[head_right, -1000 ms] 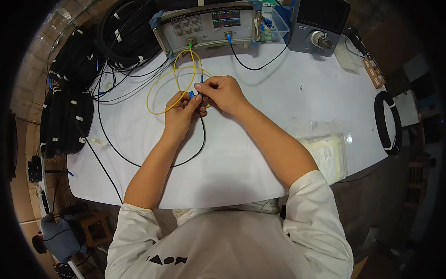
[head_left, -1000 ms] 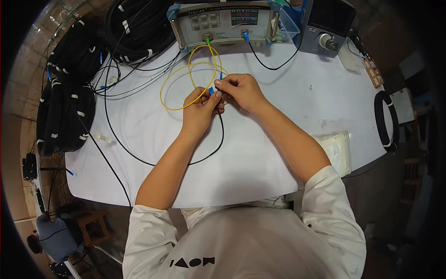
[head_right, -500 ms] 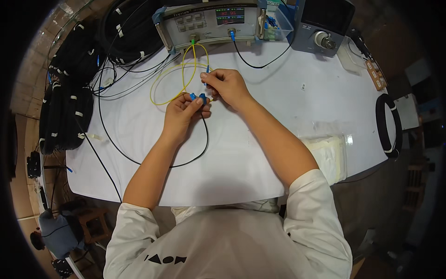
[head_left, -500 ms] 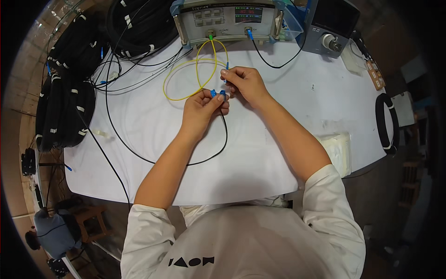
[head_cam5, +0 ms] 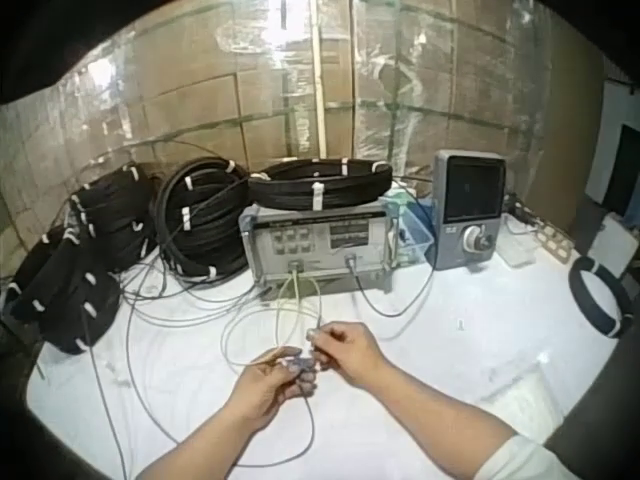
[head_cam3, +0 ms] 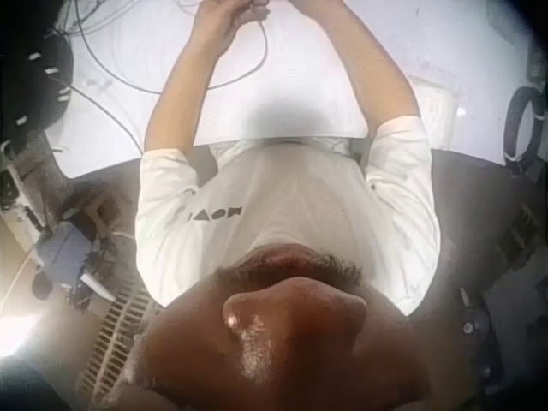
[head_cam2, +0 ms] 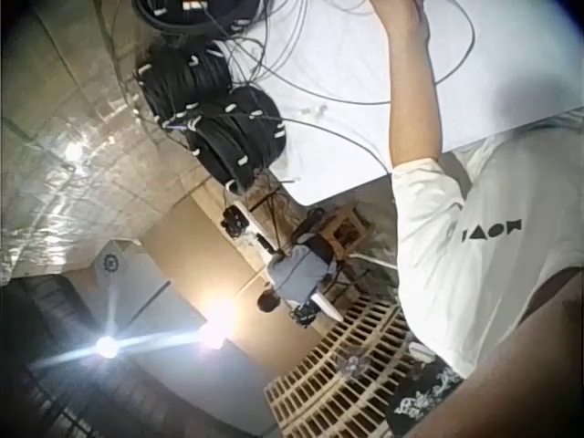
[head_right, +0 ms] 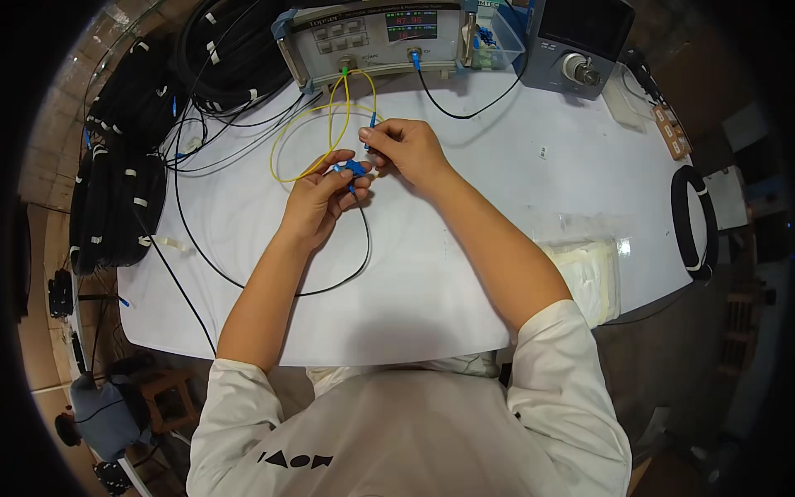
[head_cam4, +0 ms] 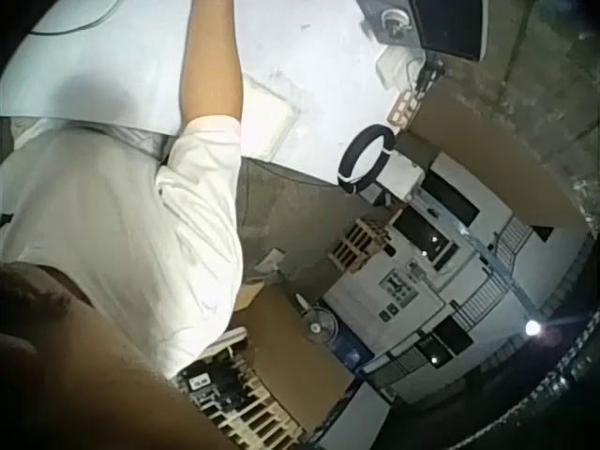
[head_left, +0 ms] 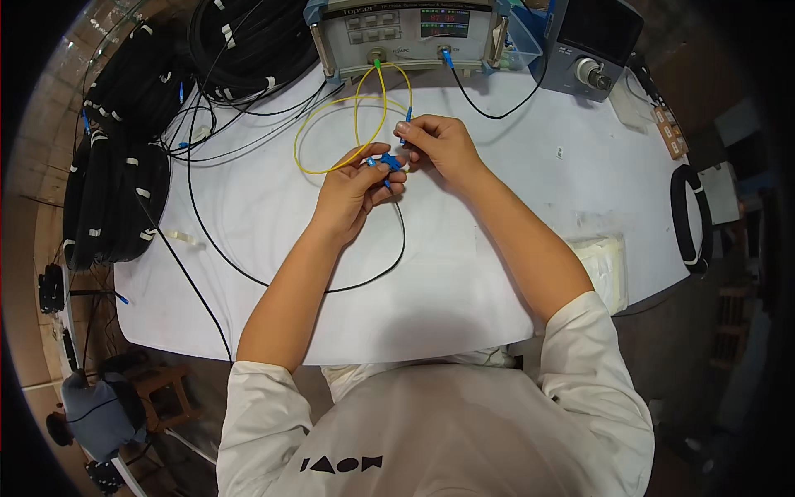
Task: Testing fiber optic cables using an optical power meter or testing unit in a laboratory setting.
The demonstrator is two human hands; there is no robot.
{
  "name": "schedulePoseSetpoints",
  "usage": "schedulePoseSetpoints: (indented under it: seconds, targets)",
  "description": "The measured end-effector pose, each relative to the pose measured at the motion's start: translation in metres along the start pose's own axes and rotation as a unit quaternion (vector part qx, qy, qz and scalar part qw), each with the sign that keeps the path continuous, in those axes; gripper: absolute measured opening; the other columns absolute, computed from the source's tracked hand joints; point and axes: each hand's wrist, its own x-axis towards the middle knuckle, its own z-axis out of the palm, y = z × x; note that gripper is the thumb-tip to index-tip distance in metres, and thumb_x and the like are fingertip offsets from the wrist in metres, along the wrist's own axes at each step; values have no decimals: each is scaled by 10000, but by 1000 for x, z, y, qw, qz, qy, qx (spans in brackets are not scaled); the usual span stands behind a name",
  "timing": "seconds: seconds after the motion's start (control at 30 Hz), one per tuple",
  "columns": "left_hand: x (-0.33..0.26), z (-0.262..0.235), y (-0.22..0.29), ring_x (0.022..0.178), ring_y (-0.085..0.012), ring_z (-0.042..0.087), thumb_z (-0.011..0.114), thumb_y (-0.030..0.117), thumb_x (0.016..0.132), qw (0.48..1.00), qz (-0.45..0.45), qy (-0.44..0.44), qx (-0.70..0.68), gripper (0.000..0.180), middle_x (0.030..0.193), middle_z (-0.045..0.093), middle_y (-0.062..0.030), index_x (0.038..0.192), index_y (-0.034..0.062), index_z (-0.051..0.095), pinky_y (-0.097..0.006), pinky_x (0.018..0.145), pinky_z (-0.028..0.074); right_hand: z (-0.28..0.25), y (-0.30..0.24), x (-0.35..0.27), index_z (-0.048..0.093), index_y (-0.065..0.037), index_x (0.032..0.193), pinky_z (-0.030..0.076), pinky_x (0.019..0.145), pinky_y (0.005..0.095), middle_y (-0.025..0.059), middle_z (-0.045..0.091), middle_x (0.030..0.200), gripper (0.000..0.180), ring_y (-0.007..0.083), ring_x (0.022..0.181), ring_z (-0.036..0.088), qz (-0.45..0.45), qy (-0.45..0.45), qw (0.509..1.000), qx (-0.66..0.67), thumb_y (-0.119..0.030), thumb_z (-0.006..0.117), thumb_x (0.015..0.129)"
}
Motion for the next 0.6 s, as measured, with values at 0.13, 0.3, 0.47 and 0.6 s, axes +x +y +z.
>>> schedulePoseSetpoints:
  seconds: [0.13, 0.3, 0.47, 0.6]
  targets:
    - [1, -1, -2, 908, -213, 691, 591, 33, 929, 1000, -6, 0, -16, 224, 1088, 662, -174, 1143, 24, 526, -310, 761, 609, -2, 3, 2, 658, 1, 917, 513, 544, 248, 6, 604, 738, 245, 74, 621, 562, -9, -3, 1000, 9, -228, 740, 889]
    - [1, 2, -2, 906, -195, 687, 623, 95, 942, 1000, 12, 21, -9, 183, 1018, 662, -104, 1099, 44, 542, -304, 745, 607, -2, 1, 2, 647, 0, 935, 533, 554, 274, 41, 639, 768, 207, 99, 637, 608, -16, -4, 1000, 9, -191, 721, 903]
    - [6, -9, -7, 812, -194, 682, 623, 84, 941, 998, 8, 35, -46, 249, 951, 646, -115, 1142, 8, 497, -307, 708, 607, -4, -5, -1, 657, 9, 956, 560, 550, 296, 66, 659, 795, 224, 113, 623, 617, 20, -15, 999, 37, -209, 694, 922]
    - [7, -7, -7, 809, -194, 679, 614, 77, 943, 998, 2, 39, -40, 246, 928, 647, -114, 1138, -6, 490, -306, 717, 607, -7, -3, 1, 666, 15, 995, 569, 554, 301, 72, 665, 805, 237, 117, 640, 623, 15, -24, 999, 19, -213, 681, 931]
